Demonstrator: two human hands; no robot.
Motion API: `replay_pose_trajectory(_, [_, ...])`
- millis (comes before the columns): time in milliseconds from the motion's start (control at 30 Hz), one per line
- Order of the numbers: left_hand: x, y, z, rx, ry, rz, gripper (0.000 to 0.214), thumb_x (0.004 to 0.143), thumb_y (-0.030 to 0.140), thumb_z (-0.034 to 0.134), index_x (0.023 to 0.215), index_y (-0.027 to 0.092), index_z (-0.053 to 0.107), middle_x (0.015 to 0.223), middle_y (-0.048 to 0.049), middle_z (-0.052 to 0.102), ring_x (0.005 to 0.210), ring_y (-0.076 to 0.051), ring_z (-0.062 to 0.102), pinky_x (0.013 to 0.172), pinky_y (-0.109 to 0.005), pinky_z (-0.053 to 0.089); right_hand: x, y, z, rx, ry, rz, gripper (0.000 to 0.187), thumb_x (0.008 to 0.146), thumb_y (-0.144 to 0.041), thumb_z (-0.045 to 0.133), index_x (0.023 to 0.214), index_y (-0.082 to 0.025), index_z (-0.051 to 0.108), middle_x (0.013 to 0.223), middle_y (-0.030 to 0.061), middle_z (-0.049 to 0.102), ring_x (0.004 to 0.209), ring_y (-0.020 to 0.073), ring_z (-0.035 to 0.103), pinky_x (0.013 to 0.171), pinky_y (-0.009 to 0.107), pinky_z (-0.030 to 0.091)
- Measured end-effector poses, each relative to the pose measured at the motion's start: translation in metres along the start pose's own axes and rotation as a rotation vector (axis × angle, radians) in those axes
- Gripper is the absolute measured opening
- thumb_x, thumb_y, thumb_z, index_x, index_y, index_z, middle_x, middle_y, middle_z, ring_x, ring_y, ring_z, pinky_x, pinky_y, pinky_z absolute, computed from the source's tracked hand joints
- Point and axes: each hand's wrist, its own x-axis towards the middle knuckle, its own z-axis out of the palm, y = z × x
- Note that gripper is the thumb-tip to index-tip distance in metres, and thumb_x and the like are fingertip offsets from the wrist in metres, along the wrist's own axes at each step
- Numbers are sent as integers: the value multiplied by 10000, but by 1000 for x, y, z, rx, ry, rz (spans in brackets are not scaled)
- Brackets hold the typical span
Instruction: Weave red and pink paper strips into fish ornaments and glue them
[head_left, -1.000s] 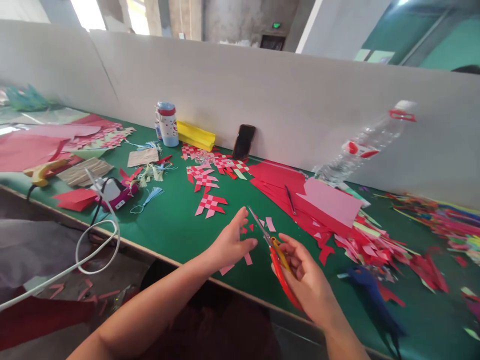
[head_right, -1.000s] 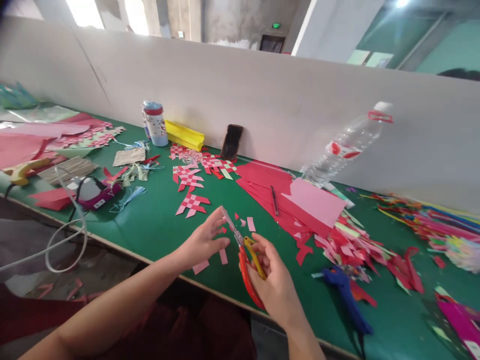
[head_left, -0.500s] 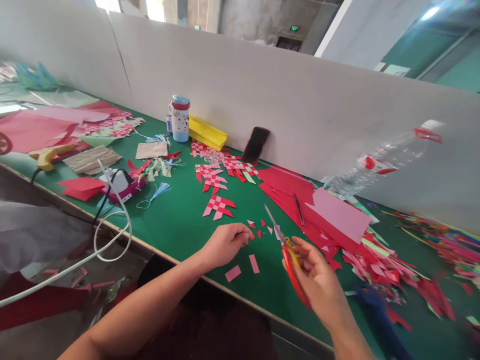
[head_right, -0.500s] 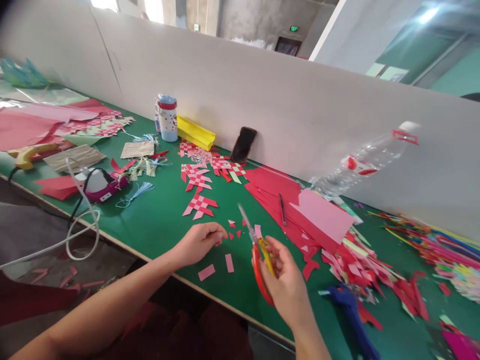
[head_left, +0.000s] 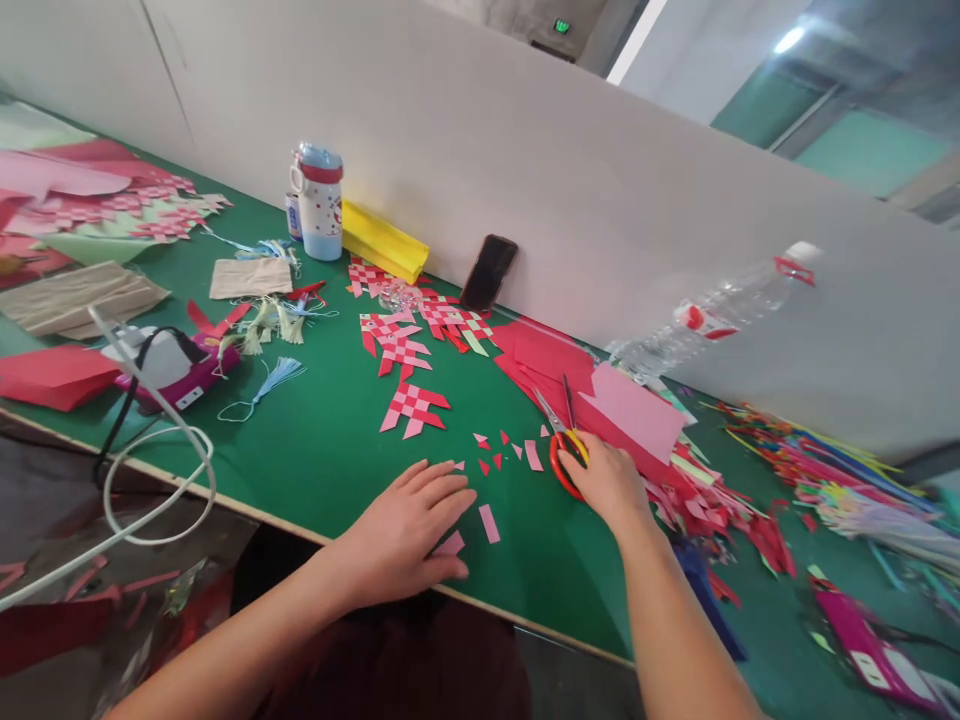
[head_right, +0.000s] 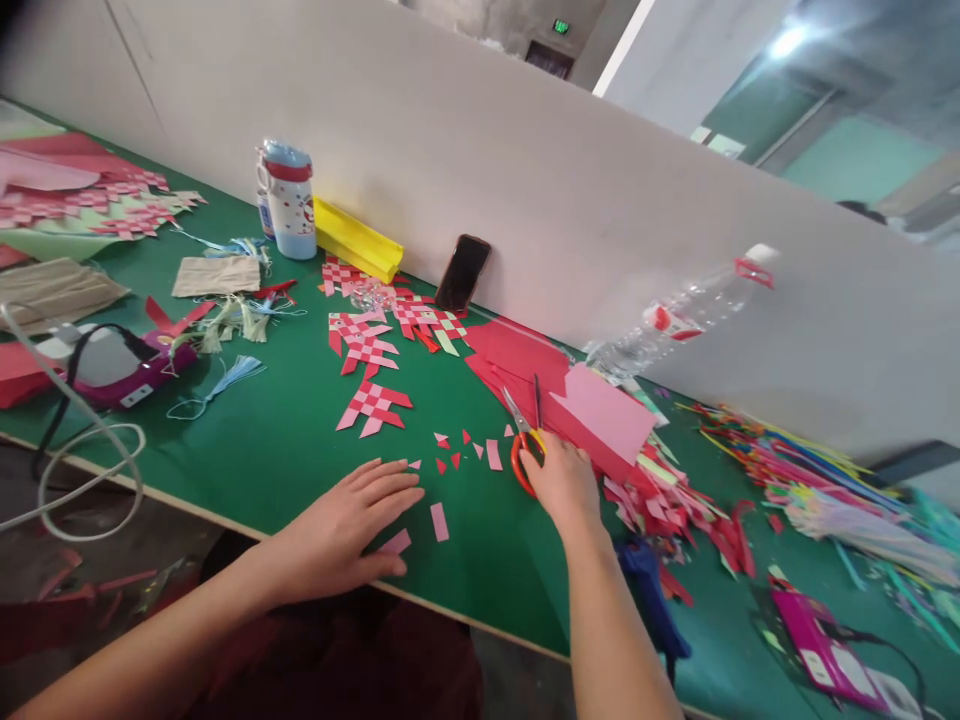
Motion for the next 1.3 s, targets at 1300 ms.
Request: replay_pose_trajectory(1300, [-2,-1,18,289,258,-108,429,982,343,455,1332,101,507,1383,-149,574,1304,-269,518,1136,-468,384,-32,-69,-4,305,-151,-157,555,1002,-399,315,1459,-107,430,1578,154,311,1469,270,253,1169,510,289])
